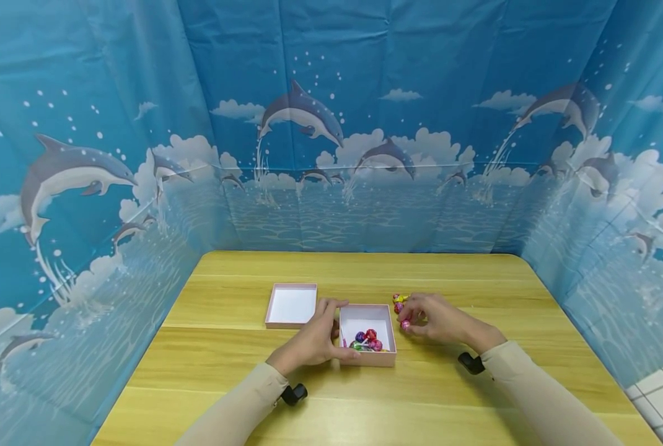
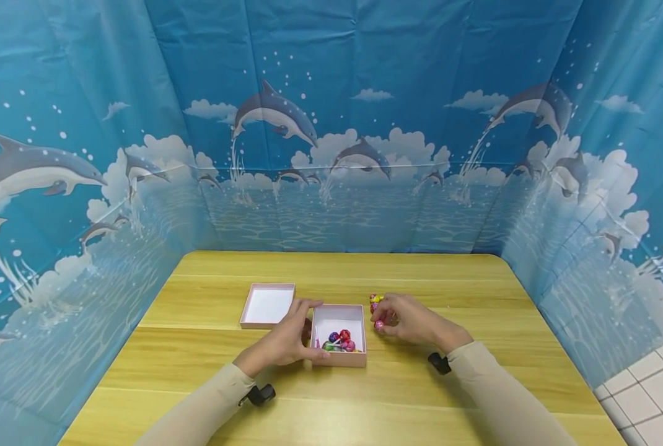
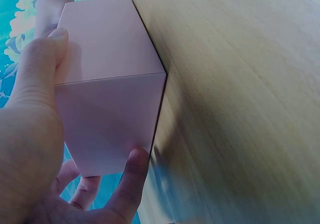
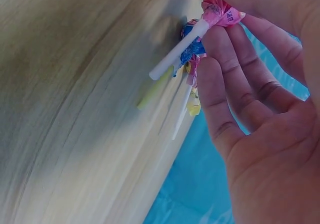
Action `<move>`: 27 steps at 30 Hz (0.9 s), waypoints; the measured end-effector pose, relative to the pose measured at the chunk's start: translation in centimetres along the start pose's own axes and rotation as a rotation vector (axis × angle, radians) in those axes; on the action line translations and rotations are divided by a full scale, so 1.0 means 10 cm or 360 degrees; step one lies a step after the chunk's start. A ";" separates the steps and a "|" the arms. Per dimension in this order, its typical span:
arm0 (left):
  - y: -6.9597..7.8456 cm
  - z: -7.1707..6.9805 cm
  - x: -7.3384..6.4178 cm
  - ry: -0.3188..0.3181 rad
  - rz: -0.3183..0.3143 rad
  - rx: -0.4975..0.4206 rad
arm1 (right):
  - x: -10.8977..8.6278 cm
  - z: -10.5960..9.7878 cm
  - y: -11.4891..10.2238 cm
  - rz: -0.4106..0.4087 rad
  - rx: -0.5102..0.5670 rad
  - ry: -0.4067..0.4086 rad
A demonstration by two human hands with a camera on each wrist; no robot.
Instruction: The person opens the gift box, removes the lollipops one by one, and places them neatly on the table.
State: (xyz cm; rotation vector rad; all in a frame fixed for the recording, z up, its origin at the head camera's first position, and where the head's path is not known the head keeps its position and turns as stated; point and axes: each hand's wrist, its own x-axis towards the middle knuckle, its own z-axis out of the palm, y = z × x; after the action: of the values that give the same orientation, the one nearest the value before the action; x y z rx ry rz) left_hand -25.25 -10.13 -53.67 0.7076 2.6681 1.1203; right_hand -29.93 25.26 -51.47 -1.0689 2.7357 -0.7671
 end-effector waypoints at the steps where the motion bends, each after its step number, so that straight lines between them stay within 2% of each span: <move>1: 0.00 0.00 0.00 0.0000 0.0001 0.0001 | 0.00 0.00 0.00 -0.0007 0.0004 0.0000; 27: -0.03 0.00 0.01 0.0005 0.0020 -0.0013 | 0.01 0.03 0.02 0.0008 -0.0007 -0.0016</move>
State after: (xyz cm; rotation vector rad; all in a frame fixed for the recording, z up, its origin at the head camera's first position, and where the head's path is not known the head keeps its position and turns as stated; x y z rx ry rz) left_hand -25.40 -10.21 -53.88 0.7227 2.6640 1.1354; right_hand -30.01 25.20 -51.79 -1.0633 2.7321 -0.7528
